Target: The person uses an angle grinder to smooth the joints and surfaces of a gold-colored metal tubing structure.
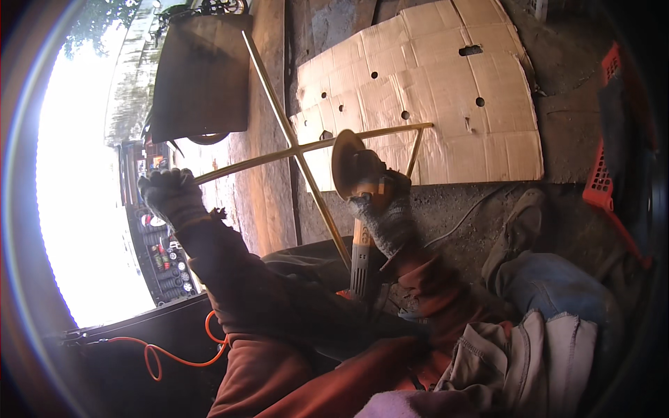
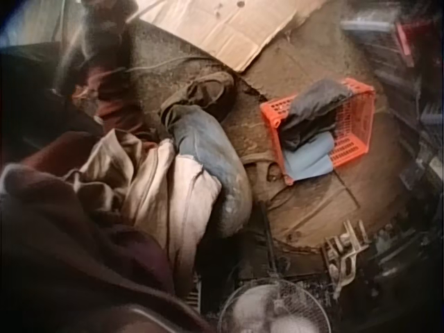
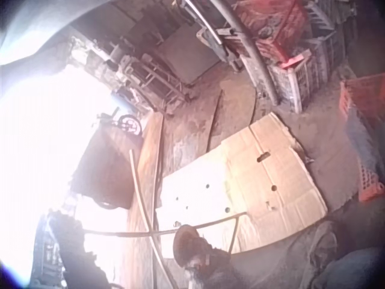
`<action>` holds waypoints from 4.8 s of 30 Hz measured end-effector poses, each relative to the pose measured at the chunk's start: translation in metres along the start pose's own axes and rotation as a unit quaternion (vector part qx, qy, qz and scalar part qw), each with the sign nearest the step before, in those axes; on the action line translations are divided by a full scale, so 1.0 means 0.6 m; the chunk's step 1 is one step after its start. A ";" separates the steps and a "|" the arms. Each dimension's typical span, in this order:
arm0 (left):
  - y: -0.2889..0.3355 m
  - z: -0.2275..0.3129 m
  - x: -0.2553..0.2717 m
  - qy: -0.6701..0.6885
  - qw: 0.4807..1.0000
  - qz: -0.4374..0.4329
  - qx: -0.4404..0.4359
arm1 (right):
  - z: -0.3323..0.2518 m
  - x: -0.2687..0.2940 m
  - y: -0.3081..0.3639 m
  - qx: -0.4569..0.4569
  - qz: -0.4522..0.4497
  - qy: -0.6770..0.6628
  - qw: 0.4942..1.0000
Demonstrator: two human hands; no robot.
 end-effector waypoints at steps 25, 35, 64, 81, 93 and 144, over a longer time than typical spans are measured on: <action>-0.087 0.025 -0.047 -0.373 0.919 -0.121 -0.035 | -0.116 -0.068 -0.020 0.191 -0.055 0.182 0.963; -0.162 0.135 -0.202 -0.736 0.562 -0.199 -0.322 | -0.094 -0.065 -0.019 0.146 -0.027 0.137 0.979; -0.136 0.067 -0.268 -0.853 0.451 -0.132 -0.227 | -0.126 0.017 -0.041 0.313 0.101 0.451 0.830; -0.085 0.027 -0.180 -0.990 -0.008 -0.133 -0.053 | 0.003 0.080 -0.055 -0.008 0.101 -0.025 0.995; -0.073 0.018 -0.111 -0.264 -0.935 0.049 -0.233 | -0.103 -0.020 -0.041 0.305 0.085 0.597 0.737; -0.020 0.002 -0.173 0.978 -0.042 0.080 0.187 | 0.026 0.149 -0.109 0.017 -0.018 0.213 0.977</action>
Point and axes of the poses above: each hand's wrist, its own y-axis away from the middle knuckle, its own x-axis out of the back of the hand, z = x × y, the point moved 8 cm from there along -y, towards the middle knuckle, and after that the axes turned 2 degrees about -x, right-handed, at the moved point
